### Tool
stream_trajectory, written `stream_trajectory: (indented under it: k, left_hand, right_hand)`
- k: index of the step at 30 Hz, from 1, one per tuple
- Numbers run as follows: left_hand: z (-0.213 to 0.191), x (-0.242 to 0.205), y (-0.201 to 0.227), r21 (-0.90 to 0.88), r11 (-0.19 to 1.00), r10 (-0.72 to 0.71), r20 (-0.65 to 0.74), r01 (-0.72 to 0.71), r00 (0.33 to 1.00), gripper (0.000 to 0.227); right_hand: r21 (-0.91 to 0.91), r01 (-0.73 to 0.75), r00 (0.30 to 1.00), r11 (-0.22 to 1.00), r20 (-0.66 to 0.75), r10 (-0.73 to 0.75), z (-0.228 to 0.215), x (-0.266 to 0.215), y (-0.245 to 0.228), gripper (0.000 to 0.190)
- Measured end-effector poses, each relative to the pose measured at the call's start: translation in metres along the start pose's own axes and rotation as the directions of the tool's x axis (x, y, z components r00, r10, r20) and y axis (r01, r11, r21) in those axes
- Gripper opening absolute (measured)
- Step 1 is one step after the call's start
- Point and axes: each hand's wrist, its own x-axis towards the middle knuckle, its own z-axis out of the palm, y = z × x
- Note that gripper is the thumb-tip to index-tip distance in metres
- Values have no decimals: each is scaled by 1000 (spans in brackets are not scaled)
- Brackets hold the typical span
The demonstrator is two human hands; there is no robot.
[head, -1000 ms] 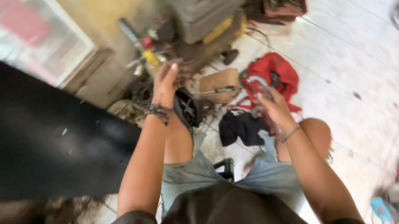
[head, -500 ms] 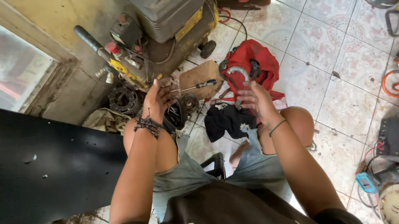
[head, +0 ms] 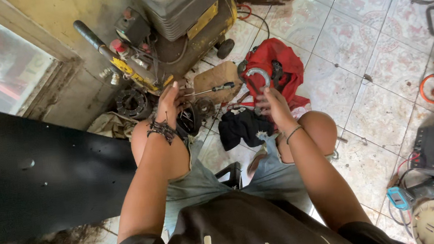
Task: The person sits on the floor and uses a metal file to smooth the edges of a circular metal part. They hold the part with their left hand and file it with their right hand, occasionally adjusting the part's position.
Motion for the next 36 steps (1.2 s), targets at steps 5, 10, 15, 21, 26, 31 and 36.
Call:
stream_trajectory:
  k: [5,10,15,21,26,31,36]
  left_hand:
    - [-3,6,-9,17,1000,11,-32,-10,999,65]
    - [1,0,-4,34,999,32,-29,-31,999,70]
    - [-1,12,-17,-36,999,-1,-85,-2,996,83]
    - [-38,59,-54,23,999,-31,-104,34,994,82]
    - [3,62,8,160,986,-52,1,51,999,80]
    - [45,105,-48,654,756,-182,163,32,970,61]
    - [64,118,-79,744,617,190,178,-258,966,71]
  right_hand:
    - [36,18,1000,999,7,-19,0,5,5,60]
    - [54,29,1000,998,9,-29,-2,6,6,64]
    - [72,26,1000,997,1,-26,0,2,2,62]
    - [49,9,1000,999,7,-9,-2,10,5,65]
    - [-199,43,998,979,47,-35,10,54,9,63]
    - [-626,5,1000,780,27,15,43,90,-5,52]
    - [-724,-28,991,690,72,115,14,151,145,75]
